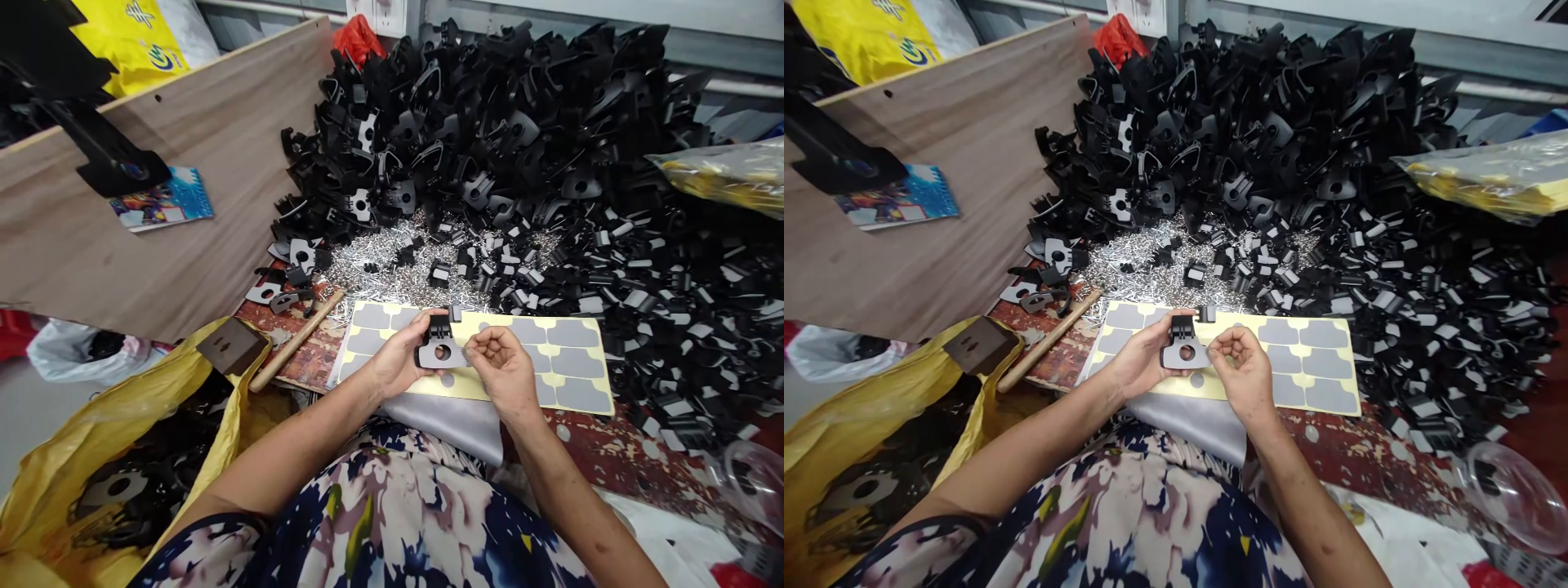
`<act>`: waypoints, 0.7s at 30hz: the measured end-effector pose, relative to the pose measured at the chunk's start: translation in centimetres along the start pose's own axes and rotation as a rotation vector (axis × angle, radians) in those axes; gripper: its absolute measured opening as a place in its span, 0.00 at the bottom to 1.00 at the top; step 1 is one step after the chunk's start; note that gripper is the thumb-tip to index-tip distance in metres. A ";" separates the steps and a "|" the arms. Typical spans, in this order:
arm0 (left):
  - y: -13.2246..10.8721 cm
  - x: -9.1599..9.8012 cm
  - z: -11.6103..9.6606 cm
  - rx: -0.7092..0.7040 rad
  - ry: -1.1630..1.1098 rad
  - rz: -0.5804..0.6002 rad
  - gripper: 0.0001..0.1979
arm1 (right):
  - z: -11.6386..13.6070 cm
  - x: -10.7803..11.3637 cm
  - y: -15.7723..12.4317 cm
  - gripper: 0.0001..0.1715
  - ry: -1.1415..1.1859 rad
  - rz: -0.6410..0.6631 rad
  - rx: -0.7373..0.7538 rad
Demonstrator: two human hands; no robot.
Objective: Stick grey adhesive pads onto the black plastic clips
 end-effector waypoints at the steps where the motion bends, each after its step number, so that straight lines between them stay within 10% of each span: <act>1: 0.0 0.0 0.0 0.002 -0.003 -0.002 0.19 | -0.1 0.0 0.0 0.15 -0.005 0.002 -0.005; 21: -0.2 0.0 0.1 0.002 -0.009 -0.019 0.22 | -0.3 -0.4 -0.4 0.10 -0.130 -0.014 0.046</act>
Point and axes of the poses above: each hand's wrist, its own y-axis towards the middle knuckle, its own x-axis out of the back of the hand, z = x × y, the point moved 6 cm from there along y, towards the middle knuckle, and after that the axes turned 9 degrees about -x, right-handed, at the moved point
